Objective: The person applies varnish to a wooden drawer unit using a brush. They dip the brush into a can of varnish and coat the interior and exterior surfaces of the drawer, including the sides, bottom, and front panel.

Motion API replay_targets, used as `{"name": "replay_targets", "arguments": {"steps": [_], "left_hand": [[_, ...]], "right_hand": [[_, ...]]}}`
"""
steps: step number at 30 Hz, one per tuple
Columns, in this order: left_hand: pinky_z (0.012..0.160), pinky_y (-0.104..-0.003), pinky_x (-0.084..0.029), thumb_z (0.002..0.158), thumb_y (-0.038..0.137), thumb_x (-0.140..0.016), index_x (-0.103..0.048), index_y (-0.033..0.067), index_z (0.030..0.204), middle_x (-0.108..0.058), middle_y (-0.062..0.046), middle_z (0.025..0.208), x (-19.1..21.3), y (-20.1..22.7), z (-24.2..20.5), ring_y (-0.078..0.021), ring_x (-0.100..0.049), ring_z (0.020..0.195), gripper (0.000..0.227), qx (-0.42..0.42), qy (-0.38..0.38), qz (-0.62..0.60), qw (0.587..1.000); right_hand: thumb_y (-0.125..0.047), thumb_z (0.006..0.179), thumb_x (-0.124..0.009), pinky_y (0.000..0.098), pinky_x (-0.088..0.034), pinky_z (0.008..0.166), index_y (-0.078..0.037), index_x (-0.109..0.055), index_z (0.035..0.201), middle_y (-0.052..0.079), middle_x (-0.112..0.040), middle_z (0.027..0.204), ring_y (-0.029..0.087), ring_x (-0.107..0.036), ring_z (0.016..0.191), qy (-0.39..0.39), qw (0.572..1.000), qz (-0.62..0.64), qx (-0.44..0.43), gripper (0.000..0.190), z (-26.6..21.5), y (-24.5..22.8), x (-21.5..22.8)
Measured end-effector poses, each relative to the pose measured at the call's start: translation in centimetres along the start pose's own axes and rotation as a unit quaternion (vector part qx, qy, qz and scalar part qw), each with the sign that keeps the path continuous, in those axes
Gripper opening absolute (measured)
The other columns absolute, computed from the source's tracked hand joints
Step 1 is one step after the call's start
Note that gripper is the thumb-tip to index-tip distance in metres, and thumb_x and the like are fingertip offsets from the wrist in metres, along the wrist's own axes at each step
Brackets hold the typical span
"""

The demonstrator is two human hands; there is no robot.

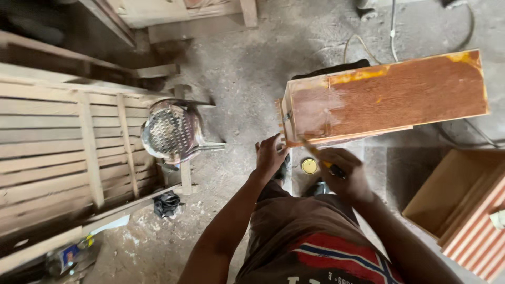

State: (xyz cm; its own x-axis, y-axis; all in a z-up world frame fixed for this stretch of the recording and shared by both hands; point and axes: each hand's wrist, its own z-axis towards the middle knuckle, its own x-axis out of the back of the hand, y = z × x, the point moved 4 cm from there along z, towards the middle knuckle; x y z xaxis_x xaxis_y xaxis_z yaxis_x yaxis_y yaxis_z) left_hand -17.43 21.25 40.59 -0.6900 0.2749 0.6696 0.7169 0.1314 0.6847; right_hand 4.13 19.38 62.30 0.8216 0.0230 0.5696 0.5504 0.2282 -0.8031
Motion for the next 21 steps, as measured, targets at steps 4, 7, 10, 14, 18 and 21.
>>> {"name": "replay_targets", "arguments": {"steps": [4,7,10,14,18,21], "left_hand": [[0.11,-0.069,-0.031,0.078,0.035,-0.088,-0.057,0.0113,0.141,-0.067,-0.011,0.135,-0.7,0.7,2.1,-0.0306,-0.06,0.124,0.074,-0.082,0.0,0.02,0.996],[0.113,-0.071,-0.027,0.075,0.038,-0.09,-0.052,0.0137,0.146,-0.064,-0.011,0.138,-1.5,0.8,3.2,-0.0315,-0.057,0.128,0.084,-0.098,-0.015,0.032,0.994],[0.115,-0.069,-0.028,0.072,0.036,-0.091,-0.043,0.0134,0.156,-0.062,-0.011,0.137,-2.1,0.6,3.7,-0.0314,-0.057,0.129,0.099,-0.092,-0.031,0.032,0.995],[0.114,-0.071,-0.028,0.068,0.039,-0.094,-0.039,0.0108,0.152,-0.057,-0.012,0.144,-1.2,0.7,4.2,-0.0316,-0.056,0.13,0.105,-0.117,-0.019,0.024,0.993],[0.115,-0.074,-0.025,0.061,0.042,-0.097,-0.03,0.0036,0.154,-0.046,-0.018,0.151,-0.3,1.1,4.7,-0.0349,-0.047,0.139,0.121,-0.123,-0.006,0.011,0.992],[0.114,-0.076,-0.021,0.056,0.042,-0.098,-0.024,0.003,0.157,-0.038,-0.019,0.159,0.2,1.3,5.4,-0.0359,-0.04,0.145,0.131,-0.149,-0.005,0.014,0.989]], "right_hand": [[-0.002,0.092,-0.074,0.026,-0.057,0.069,-0.001,-0.073,0.109,0.011,-0.076,0.097,0.011,-0.069,0.08,0.059,0.976,0.088,-0.191,0.017,0.8,2.2,-1.4],[-0.003,0.092,-0.076,0.0239,-0.056,0.07,0.0,-0.074,0.107,0.011,-0.077,0.098,0.009,-0.07,0.083,0.089,0.98,0.049,-0.169,0.015,1.4,2.0,-2.1],[-0.002,0.09,-0.075,0.0237,-0.055,0.066,0.0,-0.075,0.106,0.009,-0.077,0.093,0.008,-0.071,0.079,0.055,0.978,0.025,-0.198,0.016,2.5,2.2,-2.5],[-0.004,0.094,-0.078,0.0292,-0.054,0.066,-0.003,-0.076,0.106,0.011,-0.077,0.096,0.016,-0.066,0.076,0.074,0.979,-0.042,-0.185,0.012,6.9,3.1,-2.2],[-0.002,0.088,-0.077,0.0378,-0.059,0.086,-0.004,-0.07,0.115,0.016,-0.072,0.113,0.029,-0.071,0.102,0.001,0.993,-0.109,0.04,0.028,10.2,1.6,-3.7],[0.002,0.082,-0.073,0.042,-0.059,0.09,-0.007,-0.07,0.114,0.015,-0.072,0.111,0.033,-0.07,0.104,-0.089,0.981,-0.147,0.091,0.033,9.1,-0.3,-4.3]]}}
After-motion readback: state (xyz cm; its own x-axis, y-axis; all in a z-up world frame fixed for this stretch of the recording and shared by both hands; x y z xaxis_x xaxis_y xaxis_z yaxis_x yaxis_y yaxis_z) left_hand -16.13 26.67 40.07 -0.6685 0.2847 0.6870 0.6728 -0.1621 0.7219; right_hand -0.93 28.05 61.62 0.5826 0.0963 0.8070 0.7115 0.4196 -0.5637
